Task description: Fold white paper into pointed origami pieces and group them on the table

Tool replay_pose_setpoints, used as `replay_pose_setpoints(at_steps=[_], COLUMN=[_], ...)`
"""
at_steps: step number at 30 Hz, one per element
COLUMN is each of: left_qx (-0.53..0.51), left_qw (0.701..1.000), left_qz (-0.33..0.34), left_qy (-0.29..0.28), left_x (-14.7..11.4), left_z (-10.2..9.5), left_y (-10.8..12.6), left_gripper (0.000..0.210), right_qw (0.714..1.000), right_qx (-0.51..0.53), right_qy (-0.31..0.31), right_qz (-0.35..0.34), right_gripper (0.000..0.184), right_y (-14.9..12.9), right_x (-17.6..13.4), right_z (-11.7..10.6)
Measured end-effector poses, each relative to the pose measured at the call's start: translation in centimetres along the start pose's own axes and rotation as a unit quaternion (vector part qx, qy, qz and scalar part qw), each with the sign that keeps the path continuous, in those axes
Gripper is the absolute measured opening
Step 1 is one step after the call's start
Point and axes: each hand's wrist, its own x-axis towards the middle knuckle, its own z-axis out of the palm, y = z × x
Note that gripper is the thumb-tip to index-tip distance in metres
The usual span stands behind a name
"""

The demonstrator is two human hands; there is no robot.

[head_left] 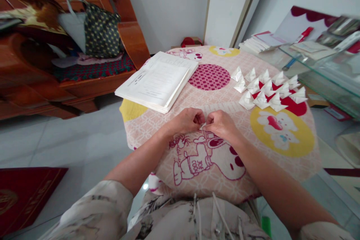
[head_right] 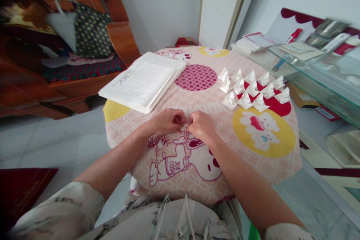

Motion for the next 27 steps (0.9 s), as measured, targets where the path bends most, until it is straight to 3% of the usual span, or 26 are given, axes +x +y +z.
replay_pose_setpoints(at_steps=[9,14,17,23,27], left_qx=[-0.023,0.002,0.034,0.171,0.161], left_qw=[1.000,0.999,0.999,0.981,0.982], left_qz=[0.004,0.022,0.022,-0.019,-0.024], left_qy=[0.016,0.023,0.026,0.091,0.098], left_x=[0.2,0.0,-0.2,-0.3,-0.1], left_z=[-0.7,-0.8,-0.5,1.7,2.3], left_y=[-0.8,-0.7,-0.1,1.8,1.8], left_gripper=[0.021,0.018,0.014,0.023,0.016], right_qw=[0.999,0.999,0.992,0.987,0.978], right_qx=[-0.031,0.047,0.128,0.130,0.154], right_qy=[-0.037,-0.021,-0.002,0.097,0.140], right_qz=[0.013,-0.012,-0.002,0.005,0.010], right_gripper=[0.024,0.015,0.005,0.013,0.029], right_y=[-0.8,0.6,1.6,2.9,4.1], right_x=[0.8,0.5,-0.1,-1.3,-1.5], right_z=[-0.4,-0.2,0.0,-0.3,-0.9])
